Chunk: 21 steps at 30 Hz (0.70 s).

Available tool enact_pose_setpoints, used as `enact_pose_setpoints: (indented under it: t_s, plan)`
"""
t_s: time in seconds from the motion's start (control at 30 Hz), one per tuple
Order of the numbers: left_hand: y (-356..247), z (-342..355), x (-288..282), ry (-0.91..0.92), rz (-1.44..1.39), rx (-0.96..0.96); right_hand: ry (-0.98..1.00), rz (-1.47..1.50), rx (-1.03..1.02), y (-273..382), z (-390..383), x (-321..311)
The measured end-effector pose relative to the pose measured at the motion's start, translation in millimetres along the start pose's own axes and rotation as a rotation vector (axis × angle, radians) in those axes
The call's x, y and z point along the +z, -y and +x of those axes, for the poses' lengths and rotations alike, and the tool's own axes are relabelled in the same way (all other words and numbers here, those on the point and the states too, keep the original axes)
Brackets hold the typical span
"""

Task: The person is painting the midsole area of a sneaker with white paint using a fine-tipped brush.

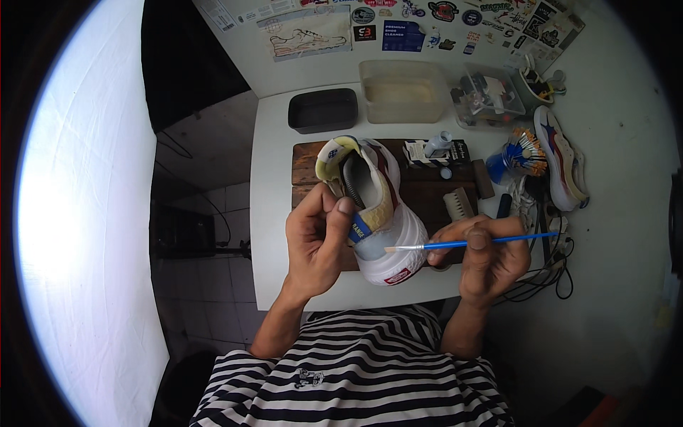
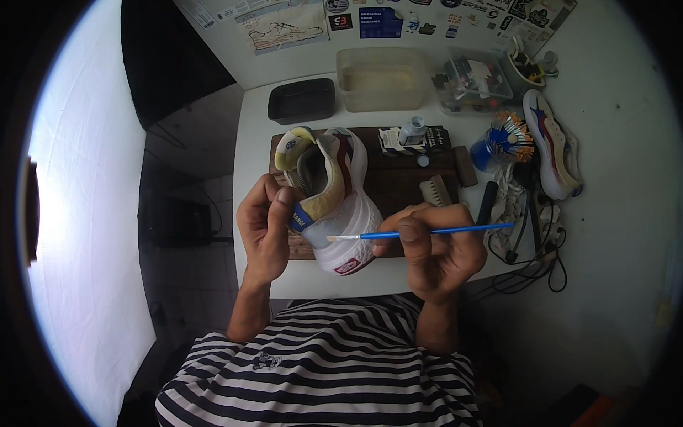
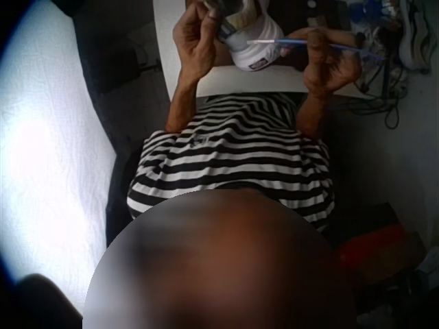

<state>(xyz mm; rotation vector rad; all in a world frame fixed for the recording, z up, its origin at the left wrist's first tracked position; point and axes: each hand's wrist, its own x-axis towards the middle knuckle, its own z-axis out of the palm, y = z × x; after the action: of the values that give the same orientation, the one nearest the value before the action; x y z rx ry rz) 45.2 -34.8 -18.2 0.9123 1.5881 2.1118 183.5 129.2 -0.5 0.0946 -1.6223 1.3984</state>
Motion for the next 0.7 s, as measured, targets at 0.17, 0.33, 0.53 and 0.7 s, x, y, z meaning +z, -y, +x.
enact_pose_setpoints:
  t_s: [0.17,0.33,0.53,0.7]
  plan:
    - [0,-4,-1,-0.015,0.008,-0.009,0.034,-0.192,0.055,-3,4,-2]
    - [1,-13,-9,-0.068,0.032,-0.024,0.079,-0.163,0.014,-5,5,2]
    - [7,-45,-23,-0.157,0.098,-0.058,-0.243,0.197,0.223,-24,-13,-22]
    - [14,-71,-17,-0.128,0.066,-0.085,-0.545,0.489,0.449,-55,-57,11]
